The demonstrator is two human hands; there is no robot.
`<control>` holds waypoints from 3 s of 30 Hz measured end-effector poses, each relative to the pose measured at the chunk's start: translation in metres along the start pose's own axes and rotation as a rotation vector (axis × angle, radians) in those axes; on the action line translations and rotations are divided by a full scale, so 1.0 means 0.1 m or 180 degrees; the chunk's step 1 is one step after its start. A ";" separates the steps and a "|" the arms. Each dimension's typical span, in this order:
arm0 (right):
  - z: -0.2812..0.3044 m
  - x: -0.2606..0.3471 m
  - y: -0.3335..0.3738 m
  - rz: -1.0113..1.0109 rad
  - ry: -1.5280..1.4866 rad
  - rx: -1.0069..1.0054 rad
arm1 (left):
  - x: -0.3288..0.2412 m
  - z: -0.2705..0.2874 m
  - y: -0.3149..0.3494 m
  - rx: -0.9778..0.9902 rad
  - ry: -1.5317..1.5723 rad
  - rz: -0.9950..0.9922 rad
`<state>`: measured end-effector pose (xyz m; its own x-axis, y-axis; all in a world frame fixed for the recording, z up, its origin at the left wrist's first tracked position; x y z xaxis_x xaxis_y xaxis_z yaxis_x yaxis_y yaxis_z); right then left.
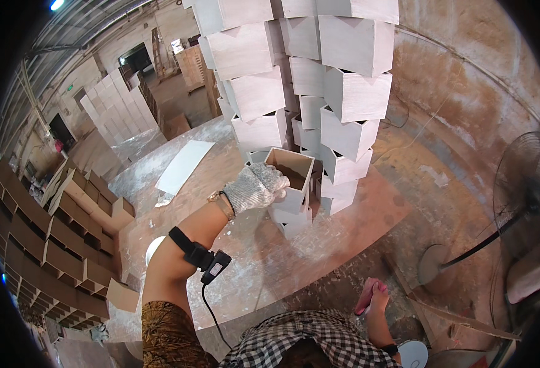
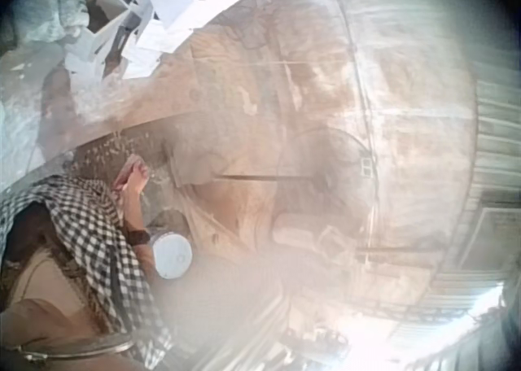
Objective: Applying white paint or primer to the surfaces and edges of a small wooden box using a sponge or cloth.
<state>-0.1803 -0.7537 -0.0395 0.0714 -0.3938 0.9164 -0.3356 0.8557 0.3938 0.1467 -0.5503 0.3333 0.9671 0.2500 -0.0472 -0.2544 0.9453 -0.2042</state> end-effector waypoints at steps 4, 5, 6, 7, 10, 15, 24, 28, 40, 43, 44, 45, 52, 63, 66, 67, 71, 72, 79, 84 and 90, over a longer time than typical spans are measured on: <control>-0.06 -0.02 -0.25 -0.0050 0.0088 0.0120 | 0.04 -0.01 -0.06 0.0031 0.0200 -0.0018; -0.06 -0.03 -0.29 -0.0097 0.0091 0.0100 | 0.04 0.01 -0.06 0.0055 0.0283 -0.0025; -0.12 0.02 -0.27 -0.0154 0.0092 0.0087 | 0.03 0.02 -0.05 0.0088 0.0360 -0.0026; -0.16 0.05 -0.26 -0.0208 0.0093 0.0070 | 0.04 0.01 -0.04 0.0076 0.0365 -0.0050; -0.21 0.00 -0.32 -0.0320 0.0125 0.0150 | 0.07 -0.02 0.00 0.0032 0.0437 -0.0122; -0.30 0.01 -0.32 -0.0481 0.0223 0.0282 | 0.07 0.02 0.04 -0.0041 0.0458 -0.0247; -0.40 0.02 -0.34 -0.0536 0.0359 0.0408 | 0.16 -0.09 0.15 -0.0118 0.0783 -0.0142; -0.43 0.02 -0.33 -0.0505 0.0535 0.0493 | 0.18 -0.04 0.18 -0.0193 0.0859 -0.0220; -0.41 -0.05 -0.41 -0.0390 0.0955 0.0477 | 0.19 -0.11 0.15 -0.0135 0.0803 -0.0183; -0.47 -0.06 -0.42 -0.0398 0.0731 0.0659 | 0.19 -0.09 0.15 -0.0236 0.0899 -0.0251; -0.49 -0.04 -0.40 -0.0442 0.0696 0.0631 | 0.17 -0.07 0.15 -0.0245 0.0921 -0.0284; -0.51 0.00 -0.36 -0.0486 0.0659 0.0602 | 0.15 -0.04 0.14 -0.0255 0.0944 -0.0319; -0.56 0.05 -0.37 -0.0325 0.0937 0.0579 | 0.20 -0.07 0.11 -0.0195 0.0647 0.0192; -0.66 -0.08 -0.49 -0.0360 0.0763 0.0814 | 0.17 -0.08 0.11 -0.0271 0.0757 0.0495; -0.70 -0.13 -0.53 -0.0399 0.0742 0.0782 | 0.20 -0.13 0.11 -0.0252 0.0615 0.0666; -0.71 -0.15 -0.53 -0.0440 0.0716 0.0771 | 0.20 -0.13 0.11 -0.0262 0.0641 0.0639; -0.77 -0.24 -0.56 -0.0509 0.0745 0.0897 | 0.20 -0.14 0.08 -0.0352 0.0625 0.0384; -0.80 -0.25 -0.56 -0.0533 0.0722 0.0917 | 0.19 -0.15 0.08 -0.0386 0.0590 0.0284; -0.84 -0.22 -0.52 -0.0528 0.0862 0.0955 | 0.24 -0.15 0.10 -0.0395 0.0609 0.0609; -0.86 -0.23 -0.51 -0.0524 0.0785 0.0956 | 0.28 -0.21 0.13 -0.0333 0.0812 0.0690; -0.95 -0.08 -0.43 -0.0310 0.0704 0.1046 | 0.10 -0.04 0.54 -0.1777 0.0780 0.0612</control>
<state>-0.0771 -0.7551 -0.0565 0.3060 -0.3554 0.8832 -0.5970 0.6510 0.4688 0.1430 -0.4978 0.3180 0.8948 0.2866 -0.3425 -0.4457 0.6204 -0.6453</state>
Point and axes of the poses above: each hand's wrist, its own y-axis away from the middle knuckle, its own z-axis out of the back of the hand, x = y × z, the point moved 9 cm from there along -y, towards the middle knuckle, and after that the axes turned 13 degrees about y, right-handed, at the moved point
